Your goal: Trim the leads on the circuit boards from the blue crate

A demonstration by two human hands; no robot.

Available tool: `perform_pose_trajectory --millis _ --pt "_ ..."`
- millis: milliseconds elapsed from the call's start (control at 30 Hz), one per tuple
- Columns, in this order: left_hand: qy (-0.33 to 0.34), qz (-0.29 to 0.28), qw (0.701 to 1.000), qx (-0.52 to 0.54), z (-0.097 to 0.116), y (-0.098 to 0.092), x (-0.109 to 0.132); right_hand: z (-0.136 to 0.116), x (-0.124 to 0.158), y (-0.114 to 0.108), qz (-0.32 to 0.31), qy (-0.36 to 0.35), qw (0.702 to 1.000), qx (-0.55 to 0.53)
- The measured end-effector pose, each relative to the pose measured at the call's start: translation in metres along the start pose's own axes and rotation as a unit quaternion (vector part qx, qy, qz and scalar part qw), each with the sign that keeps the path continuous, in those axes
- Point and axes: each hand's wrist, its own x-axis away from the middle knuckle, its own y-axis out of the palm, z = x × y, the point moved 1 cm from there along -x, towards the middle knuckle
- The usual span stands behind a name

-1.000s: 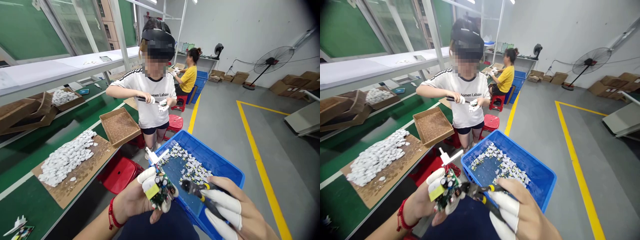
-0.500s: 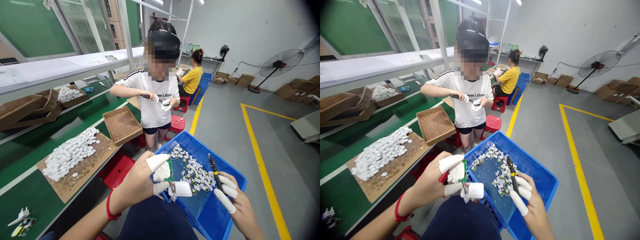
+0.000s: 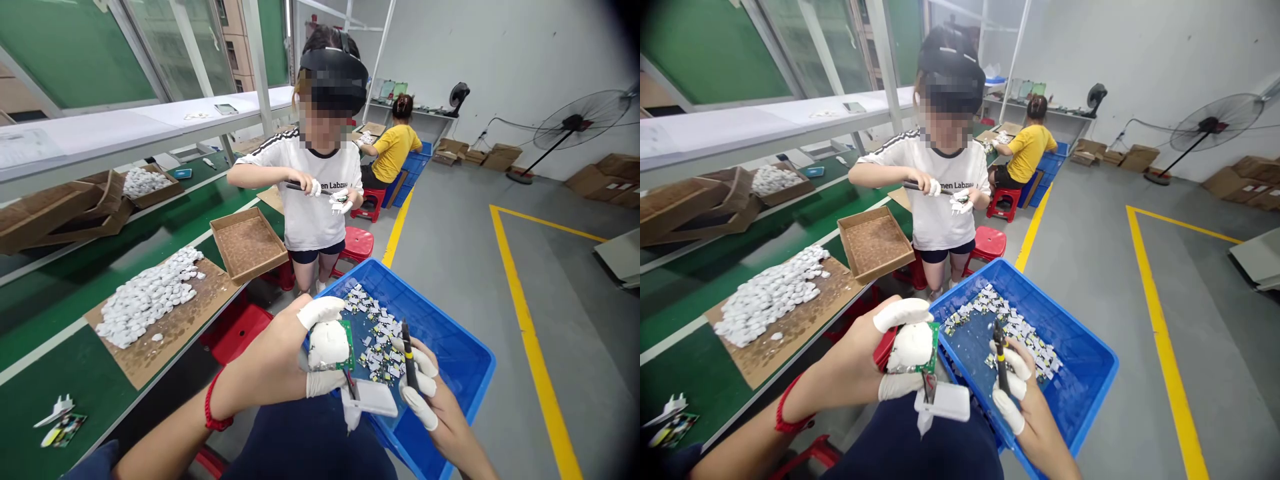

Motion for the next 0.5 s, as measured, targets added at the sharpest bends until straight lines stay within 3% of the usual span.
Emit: perform_pose_trajectory --millis 133,267,400,500 --pt "-0.051 -0.039 0.997 0.044 -0.001 0.0 0.0 -0.012 -0.003 0.007 -0.037 -0.044 0.998 -0.037" --pt "-0.062 -0.068 0.993 0.067 -0.002 0.002 -0.001 -0.026 -0.005 0.005 -0.056 -0.079 0.992 -0.077" --pt "-0.069 -0.095 0.987 0.108 -0.001 0.001 -0.005 -0.048 -0.012 -0.021 -0.086 -0.137 0.986 0.046" --pt "-0.056 -0.145 0.982 0.107 0.003 -0.001 -0.01 -0.074 -0.025 -0.046 -0.136 -0.196 0.955 0.175"
